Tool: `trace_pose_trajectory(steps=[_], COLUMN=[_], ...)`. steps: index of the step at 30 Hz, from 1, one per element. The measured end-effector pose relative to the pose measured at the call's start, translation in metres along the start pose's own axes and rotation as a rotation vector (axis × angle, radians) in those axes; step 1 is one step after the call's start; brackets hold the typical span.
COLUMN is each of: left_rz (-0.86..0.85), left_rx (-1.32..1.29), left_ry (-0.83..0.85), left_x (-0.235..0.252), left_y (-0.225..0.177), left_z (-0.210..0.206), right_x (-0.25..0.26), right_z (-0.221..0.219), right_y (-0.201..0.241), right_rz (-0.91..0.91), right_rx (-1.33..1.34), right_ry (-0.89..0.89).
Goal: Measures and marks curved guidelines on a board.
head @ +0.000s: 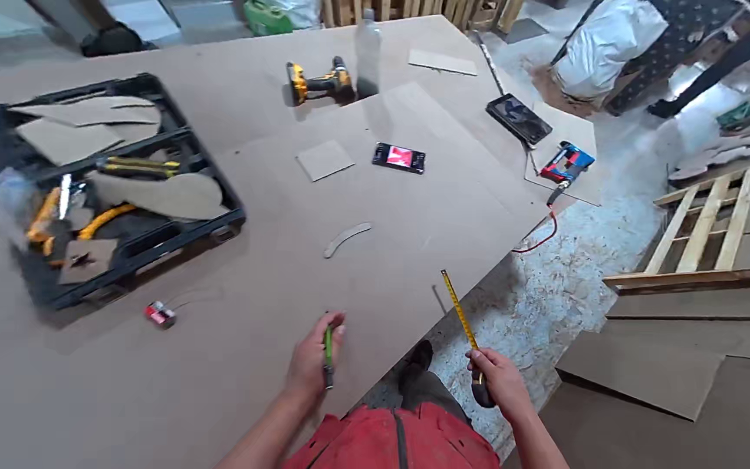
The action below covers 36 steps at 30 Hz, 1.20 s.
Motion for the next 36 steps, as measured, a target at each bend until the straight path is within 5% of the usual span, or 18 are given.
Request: trace_pose_trajectory(steps=[6,12,23,36], left_rz=[-0.248,-0.572,-0.549,-0.508], left_rx=[0.281,0.355,0.362,0.39], left_ry=[0.399,0.325,0.102,-0.018], left_x=[0.095,0.171,0.297,0.306], left_y=[-0.143,-0.204,-0.211,-0.22], left_z=[-0.182,-0.289,-0.306,-0.306], right_x=[0.106,0.193,0.284,0.307], right_z=[0.054,0.086,0.144,0.151], right_y=[0.045,0.082,0.092,0.082], right_rz=[-0.003,-0.029,-0.072,-0.089], right_rx=[-0.117,-0.212,-0.201,-0.131], right_ry=[0.105,0.138,0.227,0.396])
Point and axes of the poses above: each hand's wrist, its own x-axis towards the middle knuckle, its own z-axis out of the back of the hand, y = z × x, the point moved 7 cm from there along x, towards the middle knuckle, and after that the axes turned 7 degrees about -y, right-handed, at the moved point
